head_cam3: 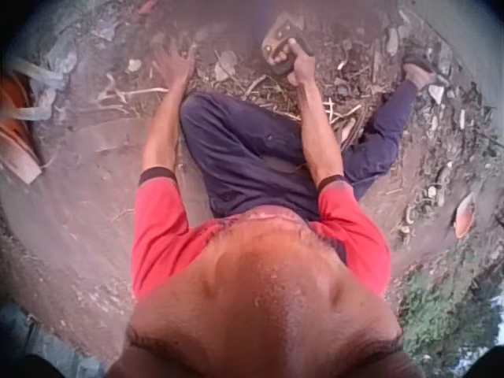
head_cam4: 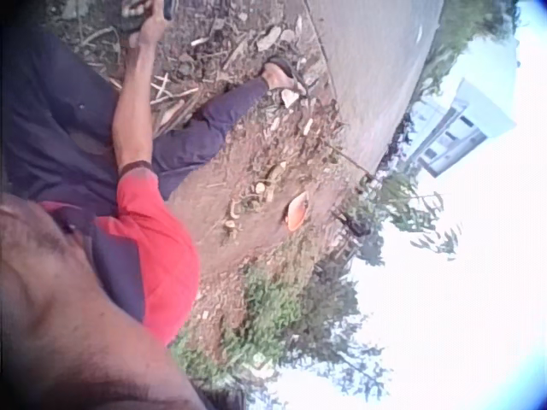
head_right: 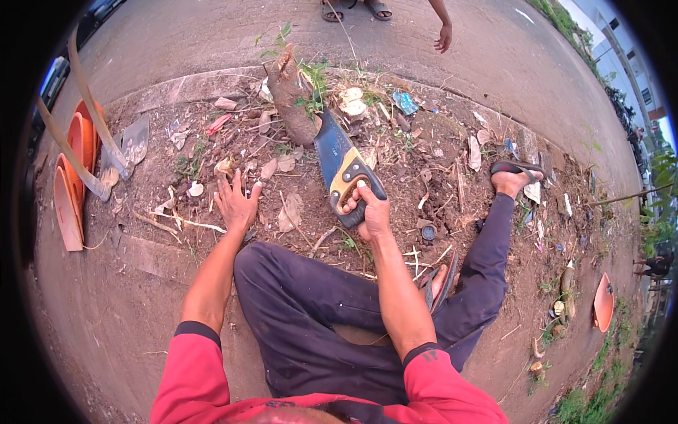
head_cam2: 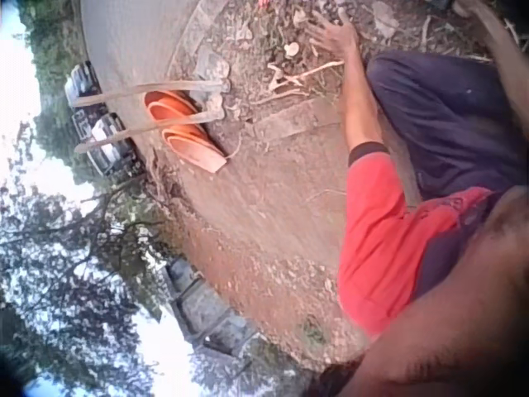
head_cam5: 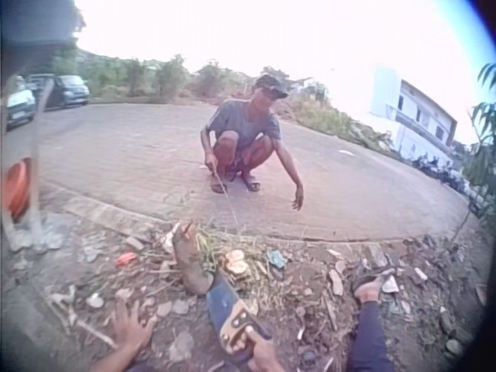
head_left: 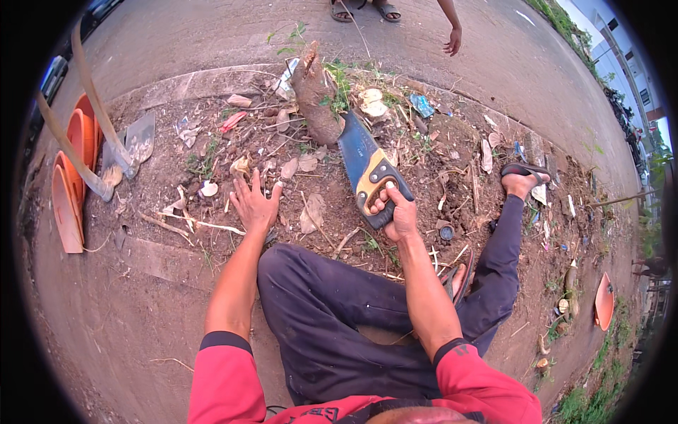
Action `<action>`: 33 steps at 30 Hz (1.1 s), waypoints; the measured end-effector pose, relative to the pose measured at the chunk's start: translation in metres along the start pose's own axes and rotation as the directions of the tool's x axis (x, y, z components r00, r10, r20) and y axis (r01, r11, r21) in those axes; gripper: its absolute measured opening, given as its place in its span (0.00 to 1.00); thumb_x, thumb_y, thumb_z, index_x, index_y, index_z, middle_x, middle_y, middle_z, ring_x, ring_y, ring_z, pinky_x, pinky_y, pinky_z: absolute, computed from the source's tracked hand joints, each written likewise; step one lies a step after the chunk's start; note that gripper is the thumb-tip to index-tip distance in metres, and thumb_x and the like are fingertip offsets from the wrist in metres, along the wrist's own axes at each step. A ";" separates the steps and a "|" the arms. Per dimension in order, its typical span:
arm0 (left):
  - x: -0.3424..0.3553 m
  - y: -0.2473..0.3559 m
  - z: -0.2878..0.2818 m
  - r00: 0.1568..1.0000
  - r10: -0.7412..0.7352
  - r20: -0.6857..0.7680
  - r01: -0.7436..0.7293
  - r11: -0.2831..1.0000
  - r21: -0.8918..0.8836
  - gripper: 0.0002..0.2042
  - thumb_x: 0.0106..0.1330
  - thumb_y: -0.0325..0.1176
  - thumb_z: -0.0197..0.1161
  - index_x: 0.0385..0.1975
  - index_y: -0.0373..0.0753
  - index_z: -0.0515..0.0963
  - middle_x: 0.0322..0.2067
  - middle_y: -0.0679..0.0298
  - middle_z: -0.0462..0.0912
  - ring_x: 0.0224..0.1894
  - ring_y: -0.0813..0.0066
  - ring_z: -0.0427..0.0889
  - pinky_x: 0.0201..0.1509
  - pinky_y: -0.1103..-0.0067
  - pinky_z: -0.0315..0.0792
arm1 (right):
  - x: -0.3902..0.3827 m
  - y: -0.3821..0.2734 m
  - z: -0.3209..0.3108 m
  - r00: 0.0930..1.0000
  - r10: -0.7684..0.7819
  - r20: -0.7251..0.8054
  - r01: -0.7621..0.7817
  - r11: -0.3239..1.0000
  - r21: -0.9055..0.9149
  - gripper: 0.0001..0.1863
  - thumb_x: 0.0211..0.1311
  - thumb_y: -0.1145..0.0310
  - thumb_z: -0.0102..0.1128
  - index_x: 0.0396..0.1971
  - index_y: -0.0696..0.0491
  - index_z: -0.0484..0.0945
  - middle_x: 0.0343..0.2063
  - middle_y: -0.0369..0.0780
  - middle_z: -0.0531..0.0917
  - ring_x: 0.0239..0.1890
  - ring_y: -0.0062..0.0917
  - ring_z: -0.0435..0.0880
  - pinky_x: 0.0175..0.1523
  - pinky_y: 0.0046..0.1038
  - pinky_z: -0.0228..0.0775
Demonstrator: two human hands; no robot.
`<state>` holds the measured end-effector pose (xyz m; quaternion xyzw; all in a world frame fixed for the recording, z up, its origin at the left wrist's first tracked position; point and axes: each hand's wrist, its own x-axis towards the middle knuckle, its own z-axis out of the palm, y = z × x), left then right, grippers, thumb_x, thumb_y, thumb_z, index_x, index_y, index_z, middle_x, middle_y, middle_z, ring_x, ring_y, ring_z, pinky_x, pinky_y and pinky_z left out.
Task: The person sits on the ground and uses a hand saw to cut through a small tree trunk or large branch.
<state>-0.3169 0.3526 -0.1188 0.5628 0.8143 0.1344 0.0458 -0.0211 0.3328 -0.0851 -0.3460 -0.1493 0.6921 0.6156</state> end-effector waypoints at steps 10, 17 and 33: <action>0.033 -0.012 0.043 0.998 0.036 -0.045 -0.034 0.999 0.033 0.41 0.56 0.65 0.53 0.67 0.47 0.57 0.68 0.43 0.42 0.72 0.51 0.41 0.71 0.57 0.31 | 0.088 -0.079 0.003 0.988 0.146 -0.051 -0.150 0.985 -0.090 0.05 0.66 0.68 0.52 0.33 0.53 0.70 0.15 0.28 0.65 0.13 0.11 0.64 0.14 0.17 0.60; 0.031 0.004 0.038 0.999 -0.002 -0.048 0.003 1.000 0.030 0.41 0.55 0.66 0.55 0.66 0.50 0.58 0.68 0.45 0.46 0.72 0.53 0.42 0.72 0.58 0.31 | 0.069 -0.049 -0.011 0.992 0.124 -0.020 -0.125 0.990 -0.059 0.01 0.59 0.74 0.49 0.29 0.52 0.70 0.14 0.28 0.64 0.13 0.13 0.64 0.17 0.19 0.60; 0.046 -0.002 0.097 0.995 0.073 -0.062 -0.068 0.995 0.070 0.38 0.56 0.63 0.56 0.64 0.48 0.60 0.66 0.40 0.51 0.71 0.50 0.45 0.71 0.56 0.35 | 0.050 0.039 -0.016 0.978 0.017 -0.208 -0.031 0.997 -0.065 0.05 0.57 0.75 0.49 0.22 0.53 0.68 0.12 0.30 0.63 0.13 0.17 0.64 0.20 0.26 0.61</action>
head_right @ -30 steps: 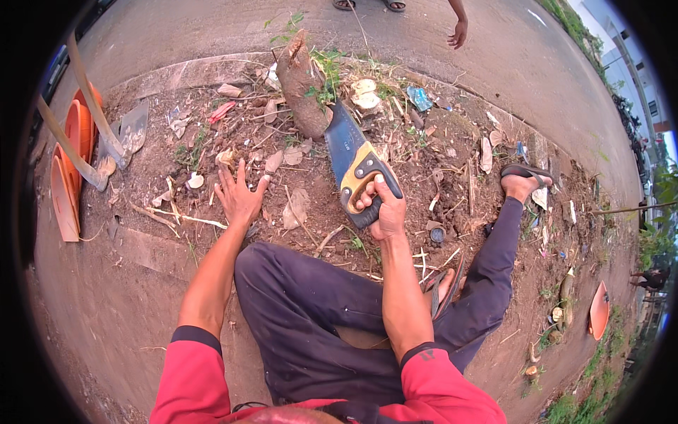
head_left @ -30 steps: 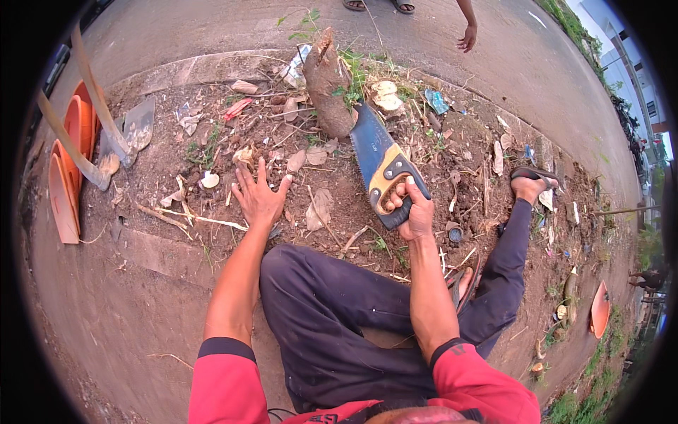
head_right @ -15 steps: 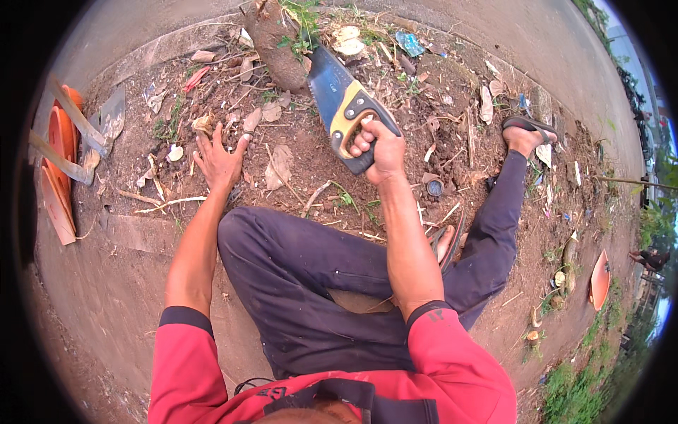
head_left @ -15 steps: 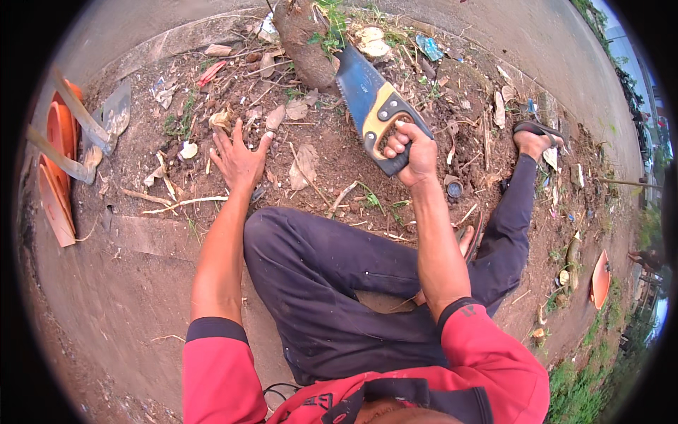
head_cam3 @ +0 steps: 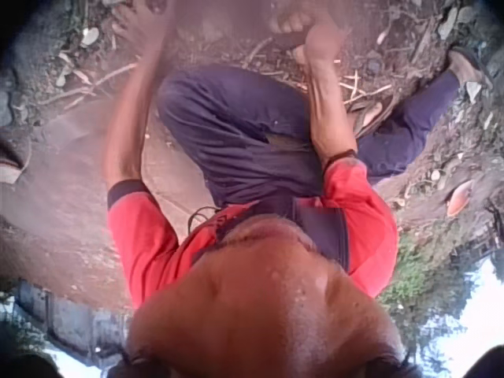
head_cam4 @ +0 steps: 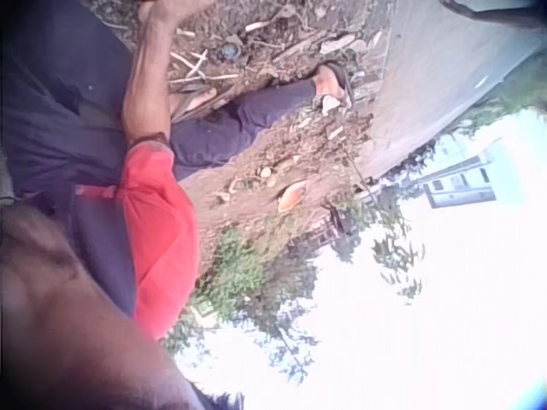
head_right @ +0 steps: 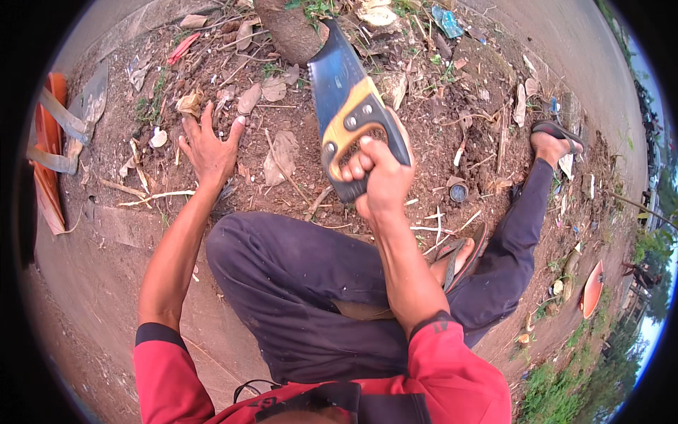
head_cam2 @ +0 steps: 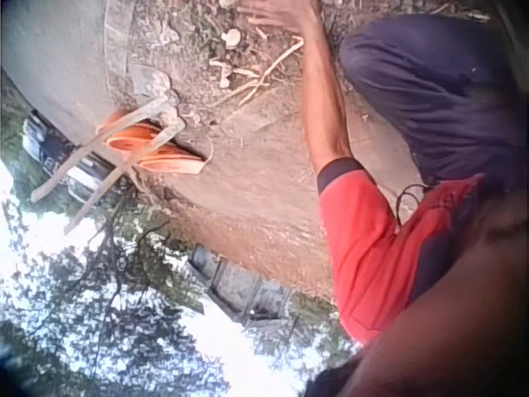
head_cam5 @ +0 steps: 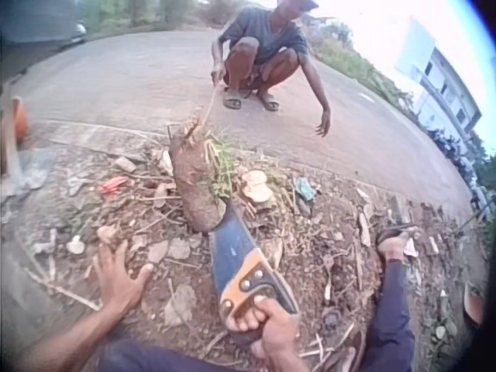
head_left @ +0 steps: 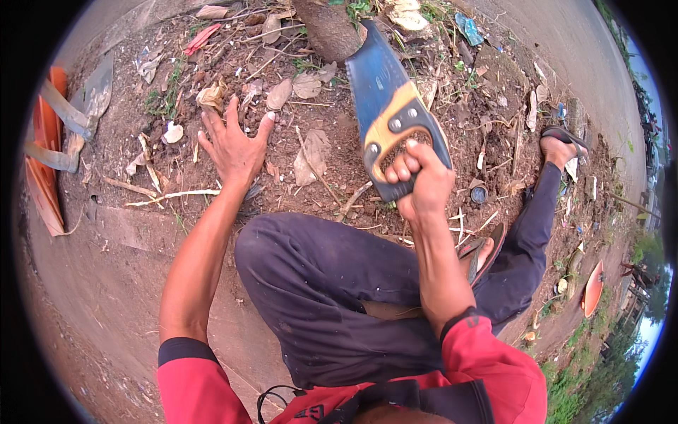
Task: The person sits on the ground and uses a hand saw to cut through a small tree trunk or large branch.
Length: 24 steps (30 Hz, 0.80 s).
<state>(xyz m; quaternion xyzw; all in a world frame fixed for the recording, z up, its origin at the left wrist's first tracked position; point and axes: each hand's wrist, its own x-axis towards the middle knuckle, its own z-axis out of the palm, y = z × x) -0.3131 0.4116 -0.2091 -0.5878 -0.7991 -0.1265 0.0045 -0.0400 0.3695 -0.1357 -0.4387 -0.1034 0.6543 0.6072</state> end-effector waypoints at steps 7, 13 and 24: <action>-0.005 -0.010 -0.026 0.999 -0.042 -0.026 0.042 0.999 -0.032 0.38 0.56 0.63 0.57 0.63 0.48 0.63 0.66 0.43 0.52 0.71 0.52 0.46 0.71 0.56 0.36 | 0.051 0.003 0.041 0.994 -0.003 0.112 -0.002 0.999 0.047 0.07 0.57 0.76 0.51 0.21 0.52 0.67 0.14 0.31 0.64 0.14 0.19 0.65 0.21 0.27 0.63; -0.014 -0.032 -0.013 0.997 0.006 -0.080 -0.011 0.998 -0.069 0.37 0.56 0.64 0.56 0.62 0.48 0.66 0.65 0.43 0.56 0.70 0.52 0.49 0.71 0.58 0.39 | 0.032 0.020 0.046 0.991 0.016 0.136 -0.024 0.998 0.060 0.06 0.58 0.76 0.51 0.23 0.53 0.67 0.15 0.31 0.65 0.17 0.19 0.66 0.25 0.28 0.65; -0.037 -0.021 0.003 1.000 -0.007 -0.030 0.006 0.999 -0.050 0.35 0.55 0.63 0.58 0.61 0.51 0.68 0.66 0.44 0.55 0.70 0.54 0.49 0.71 0.60 0.38 | 0.021 0.076 0.016 0.970 -0.241 0.033 0.229 0.950 0.211 0.32 0.54 0.79 0.46 0.62 0.49 0.58 0.15 0.31 0.62 0.13 0.17 0.64 0.18 0.26 0.65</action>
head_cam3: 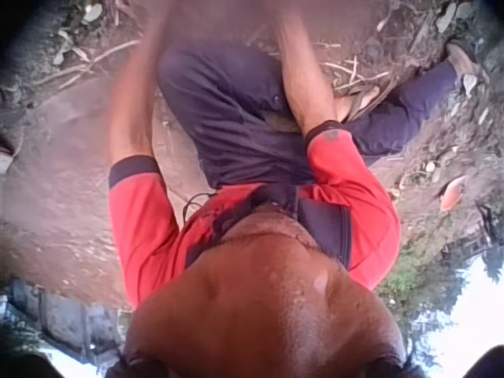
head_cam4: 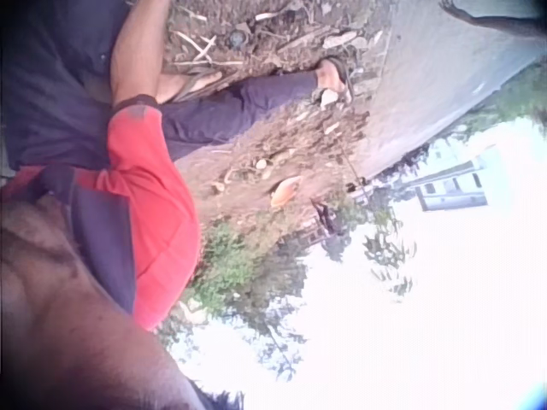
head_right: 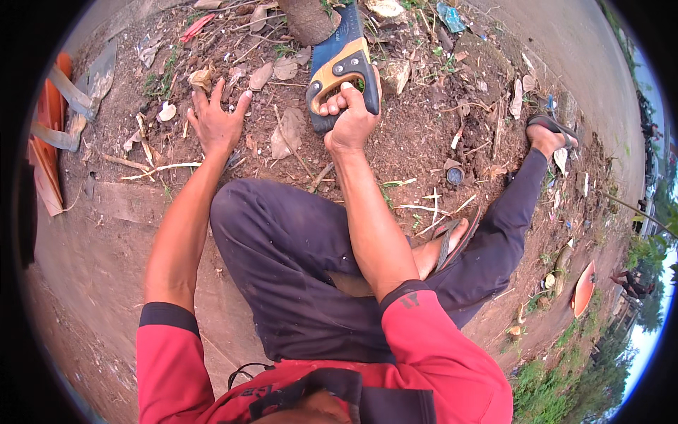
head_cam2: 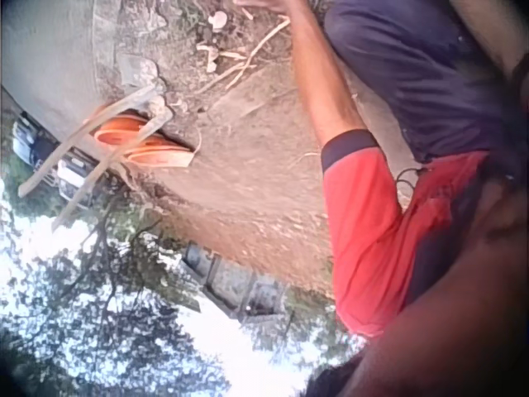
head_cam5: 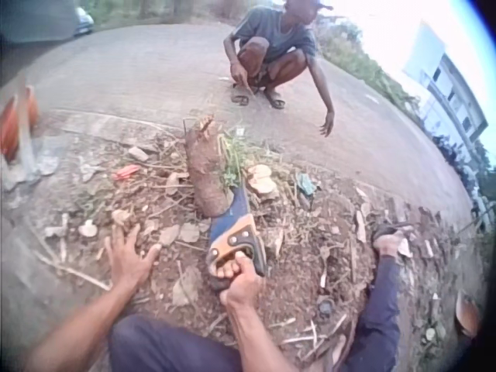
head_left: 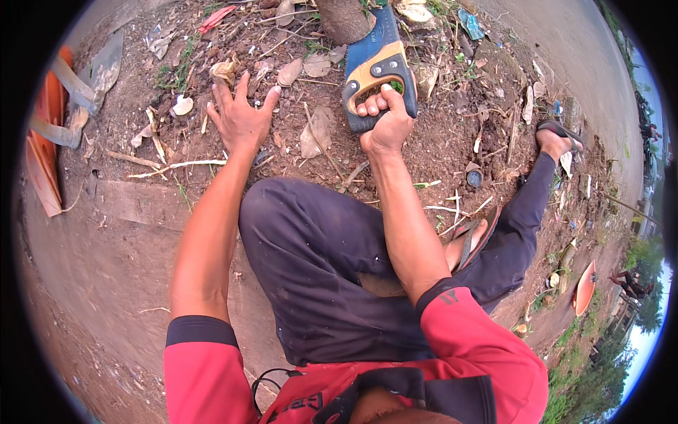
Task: The person sits on the ground and uses a hand saw to cut through a small tree trunk or large branch.
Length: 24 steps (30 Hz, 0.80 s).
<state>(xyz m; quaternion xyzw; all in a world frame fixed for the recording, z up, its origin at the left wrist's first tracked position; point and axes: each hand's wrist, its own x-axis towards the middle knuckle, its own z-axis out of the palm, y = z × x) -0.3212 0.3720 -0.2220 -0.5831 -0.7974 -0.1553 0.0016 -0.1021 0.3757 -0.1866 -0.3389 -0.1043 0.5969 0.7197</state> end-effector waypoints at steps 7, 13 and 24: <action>0.010 -0.015 -0.015 0.998 0.018 -0.061 -0.017 0.999 0.030 0.36 0.55 0.68 0.53 0.60 0.51 0.68 0.65 0.44 0.55 0.70 0.56 0.49 0.71 0.60 0.39 | 0.015 -0.045 0.029 0.948 0.313 0.056 -0.306 0.946 -0.105 0.10 0.57 0.75 0.51 0.18 0.51 0.65 0.13 0.31 0.64 0.16 0.19 0.66 0.26 0.28 0.65; 0.032 0.009 -0.023 0.997 0.007 -0.083 -0.008 1.000 -0.009 0.33 0.55 0.64 0.58 0.57 0.50 0.72 0.65 0.44 0.57 0.70 0.55 0.51 0.71 0.61 0.42 | 0.017 -0.013 0.011 0.995 0.094 0.043 -0.096 0.995 0.042 0.30 0.53 0.79 0.47 0.60 0.50 0.62 0.14 0.31 0.62 0.13 0.16 0.64 0.18 0.24 0.64; 0.009 0.004 -0.016 0.994 0.015 -0.104 -0.011 0.999 0.044 0.36 0.57 0.69 0.50 0.59 0.50 0.70 0.65 0.46 0.57 0.70 0.56 0.51 0.71 0.61 0.40 | -0.076 -0.088 -0.030 0.956 0.293 0.002 -0.292 0.954 -0.071 0.09 0.55 0.76 0.49 0.17 0.51 0.65 0.12 0.31 0.62 0.14 0.18 0.64 0.23 0.27 0.63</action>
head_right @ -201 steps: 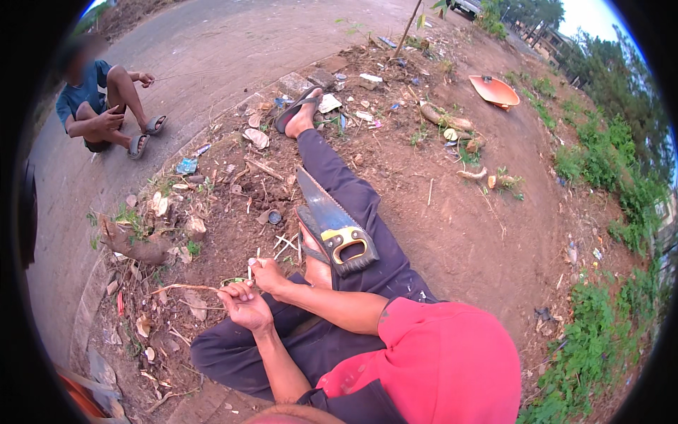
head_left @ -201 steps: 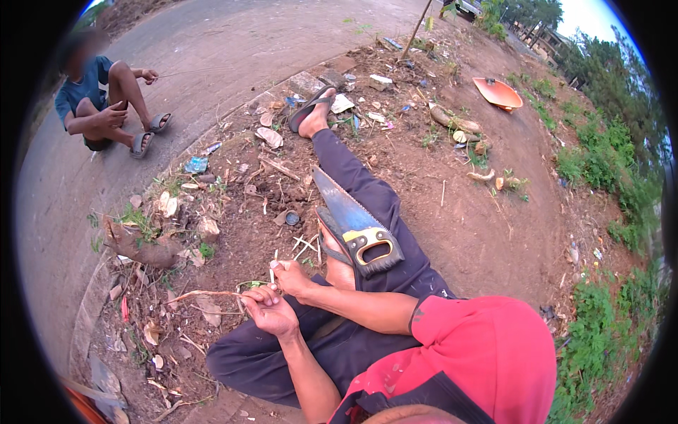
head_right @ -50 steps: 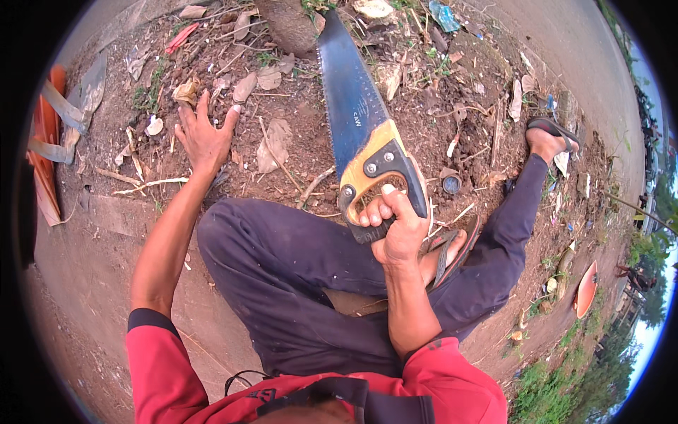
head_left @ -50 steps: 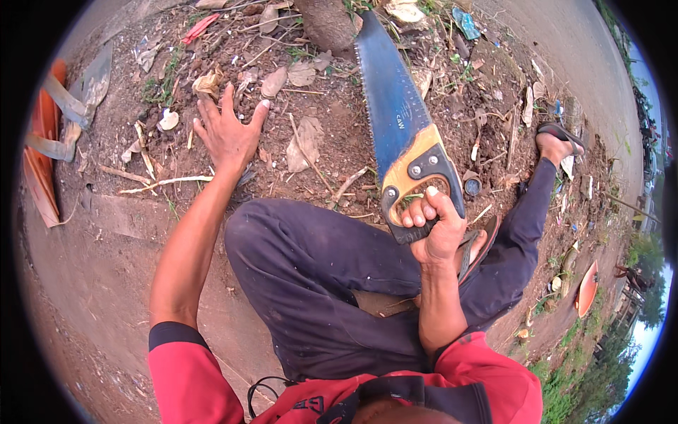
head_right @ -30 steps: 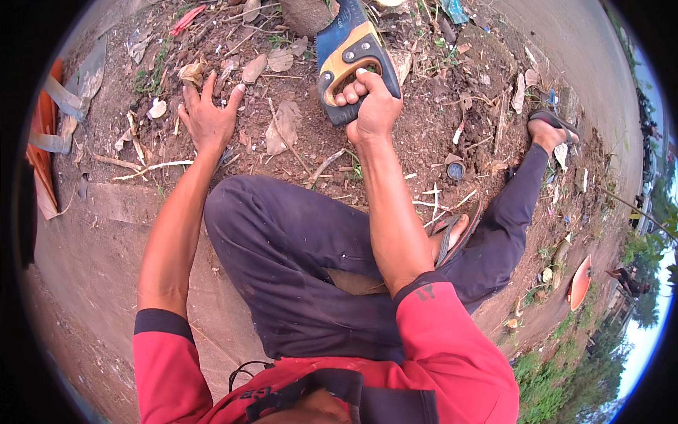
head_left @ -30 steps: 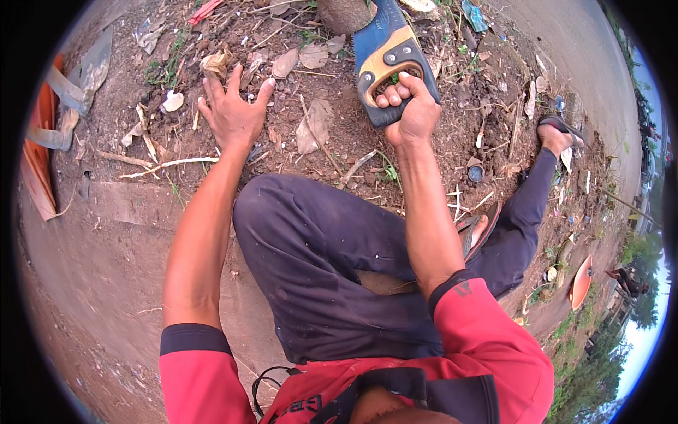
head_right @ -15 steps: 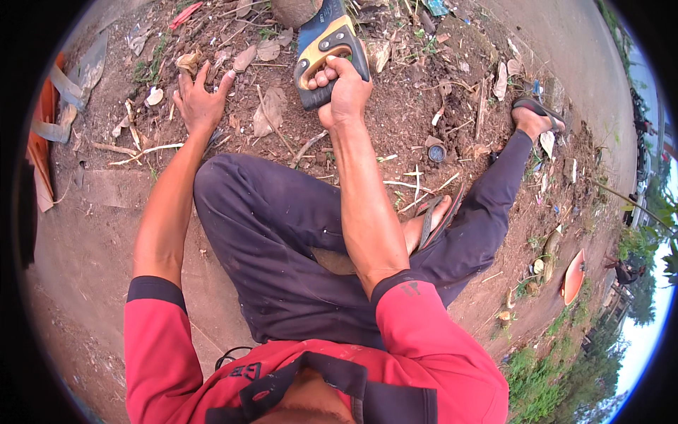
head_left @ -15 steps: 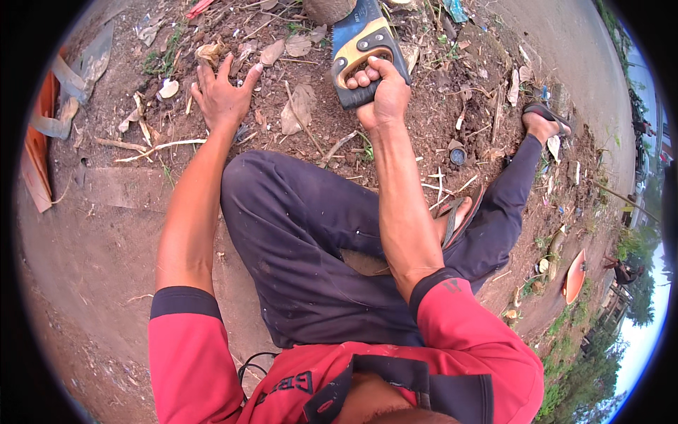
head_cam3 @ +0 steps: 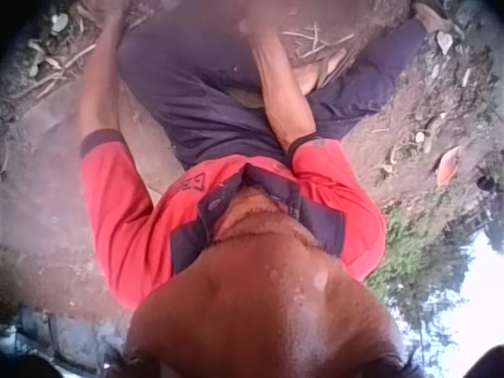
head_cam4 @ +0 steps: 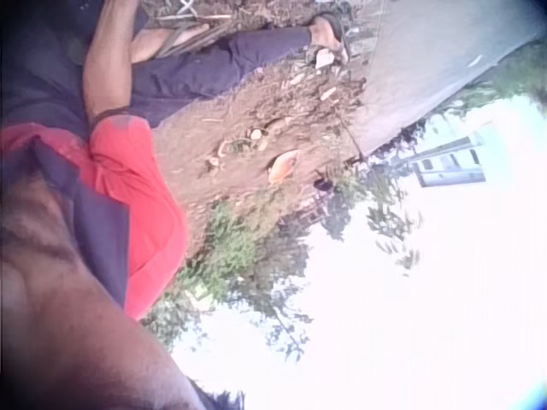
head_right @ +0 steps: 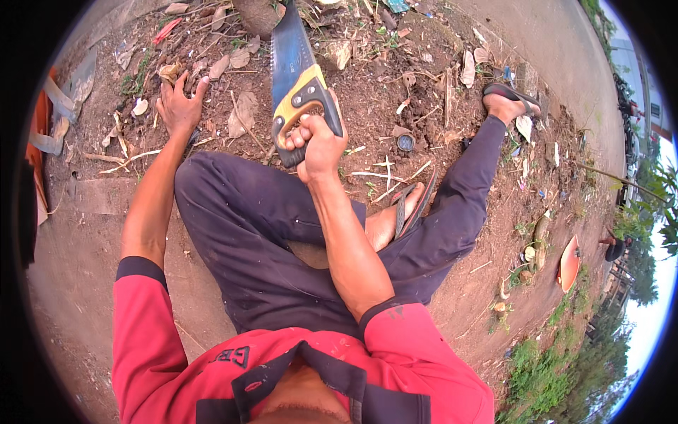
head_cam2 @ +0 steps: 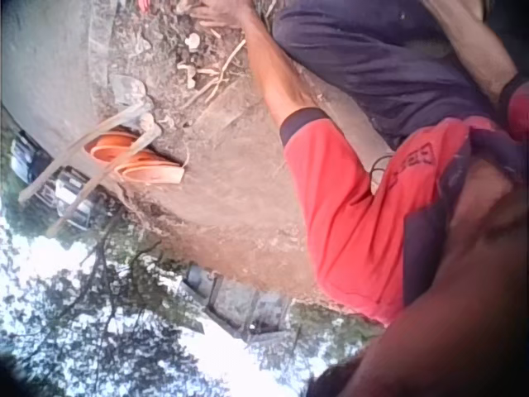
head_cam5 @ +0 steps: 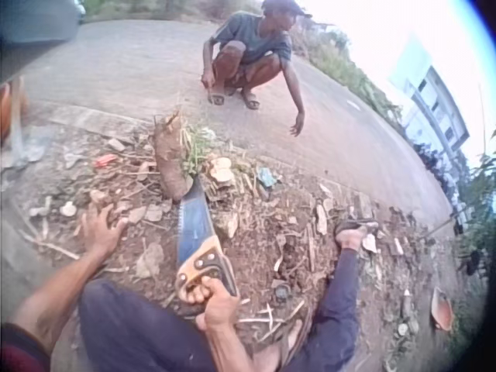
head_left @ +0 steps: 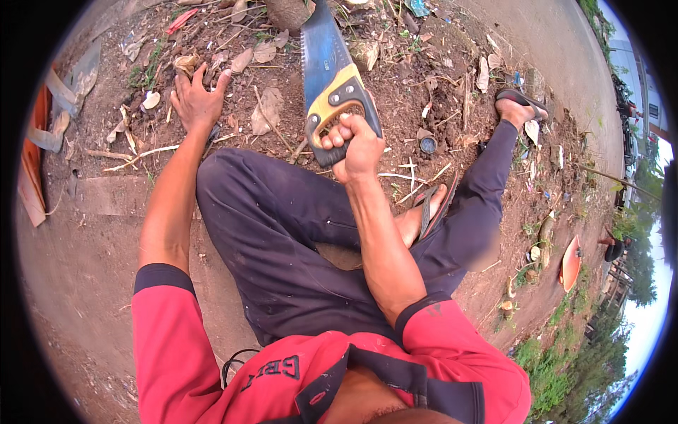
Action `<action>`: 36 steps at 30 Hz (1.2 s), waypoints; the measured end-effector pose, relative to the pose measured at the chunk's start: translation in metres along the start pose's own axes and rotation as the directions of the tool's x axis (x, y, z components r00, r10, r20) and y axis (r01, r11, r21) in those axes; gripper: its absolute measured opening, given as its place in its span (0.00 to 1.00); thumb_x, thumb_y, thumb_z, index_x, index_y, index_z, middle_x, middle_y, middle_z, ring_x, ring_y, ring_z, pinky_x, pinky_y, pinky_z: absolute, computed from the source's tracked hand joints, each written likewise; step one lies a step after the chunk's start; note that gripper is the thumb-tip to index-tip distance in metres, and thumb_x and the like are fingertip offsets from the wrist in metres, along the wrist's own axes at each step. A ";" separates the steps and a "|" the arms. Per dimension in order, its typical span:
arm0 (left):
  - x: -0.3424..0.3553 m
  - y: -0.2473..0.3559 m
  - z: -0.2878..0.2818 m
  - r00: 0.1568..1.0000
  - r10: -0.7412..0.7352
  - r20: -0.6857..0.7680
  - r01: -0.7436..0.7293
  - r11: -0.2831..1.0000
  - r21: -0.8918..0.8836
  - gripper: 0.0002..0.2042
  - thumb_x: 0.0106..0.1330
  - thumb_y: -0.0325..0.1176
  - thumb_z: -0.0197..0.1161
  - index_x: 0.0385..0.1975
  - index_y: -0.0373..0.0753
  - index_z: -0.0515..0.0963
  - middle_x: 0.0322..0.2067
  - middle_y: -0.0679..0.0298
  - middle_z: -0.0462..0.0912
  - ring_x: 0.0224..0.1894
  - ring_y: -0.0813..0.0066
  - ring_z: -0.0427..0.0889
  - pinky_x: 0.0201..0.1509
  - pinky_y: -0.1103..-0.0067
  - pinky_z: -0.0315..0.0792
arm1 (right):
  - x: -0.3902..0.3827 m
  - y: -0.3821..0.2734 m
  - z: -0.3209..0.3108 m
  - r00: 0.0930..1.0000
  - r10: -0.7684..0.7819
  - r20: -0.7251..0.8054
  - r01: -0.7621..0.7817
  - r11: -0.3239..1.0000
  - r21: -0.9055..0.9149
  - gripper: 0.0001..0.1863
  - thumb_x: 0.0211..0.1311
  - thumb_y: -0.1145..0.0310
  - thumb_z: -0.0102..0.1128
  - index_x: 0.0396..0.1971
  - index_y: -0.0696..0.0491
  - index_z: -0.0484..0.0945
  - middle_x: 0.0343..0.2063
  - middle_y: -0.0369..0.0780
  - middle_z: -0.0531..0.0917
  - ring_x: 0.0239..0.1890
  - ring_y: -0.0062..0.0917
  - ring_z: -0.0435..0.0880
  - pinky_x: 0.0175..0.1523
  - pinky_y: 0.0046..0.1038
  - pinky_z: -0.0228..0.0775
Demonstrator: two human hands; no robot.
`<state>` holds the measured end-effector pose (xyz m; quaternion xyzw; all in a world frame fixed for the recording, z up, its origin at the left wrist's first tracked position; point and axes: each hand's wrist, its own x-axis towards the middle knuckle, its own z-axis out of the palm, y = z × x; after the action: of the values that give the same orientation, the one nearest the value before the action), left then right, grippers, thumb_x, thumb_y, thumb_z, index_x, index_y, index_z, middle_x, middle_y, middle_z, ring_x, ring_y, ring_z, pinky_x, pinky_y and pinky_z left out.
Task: The person sits on the ground and uses a hand saw to cut through a small tree trunk or large branch.
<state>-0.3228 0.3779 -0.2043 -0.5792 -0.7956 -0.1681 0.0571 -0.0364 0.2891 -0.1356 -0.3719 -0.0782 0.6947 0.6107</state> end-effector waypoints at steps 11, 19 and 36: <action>0.032 -0.018 0.051 0.994 0.107 0.029 -0.106 0.994 -0.016 0.32 0.66 0.62 0.43 0.61 0.45 0.63 0.62 0.37 0.55 0.69 0.45 0.47 0.69 0.54 0.36 | 0.006 0.027 -0.004 0.992 0.053 -0.115 -0.063 0.995 -0.082 0.05 0.57 0.71 0.47 0.23 0.51 0.67 0.13 0.29 0.61 0.14 0.17 0.62 0.24 0.25 0.62; 0.031 -0.017 0.036 0.997 0.046 0.061 -0.044 0.999 -0.025 0.31 0.64 0.61 0.46 0.61 0.46 0.63 0.64 0.37 0.53 0.70 0.47 0.45 0.70 0.56 0.35 | 0.145 0.051 0.039 0.993 -0.122 0.008 0.122 0.993 0.010 0.08 0.55 0.74 0.49 0.18 0.50 0.65 0.13 0.30 0.62 0.13 0.17 0.63 0.21 0.26 0.61; 0.037 -0.024 -0.011 1.000 0.002 -0.007 -0.003 0.998 -0.060 0.31 0.58 0.61 0.55 0.58 0.48 0.69 0.64 0.43 0.57 0.70 0.54 0.50 0.71 0.61 0.39 | 0.131 -0.028 0.073 0.978 -0.133 0.162 0.139 0.990 -0.031 0.15 0.67 0.69 0.50 0.53 0.45 0.66 0.17 0.31 0.70 0.19 0.19 0.71 0.26 0.26 0.72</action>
<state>-0.3584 0.4013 -0.1879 -0.5809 -0.7894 -0.1938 0.0429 -0.0560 0.4400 -0.1234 -0.3218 -0.1665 0.6770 0.6406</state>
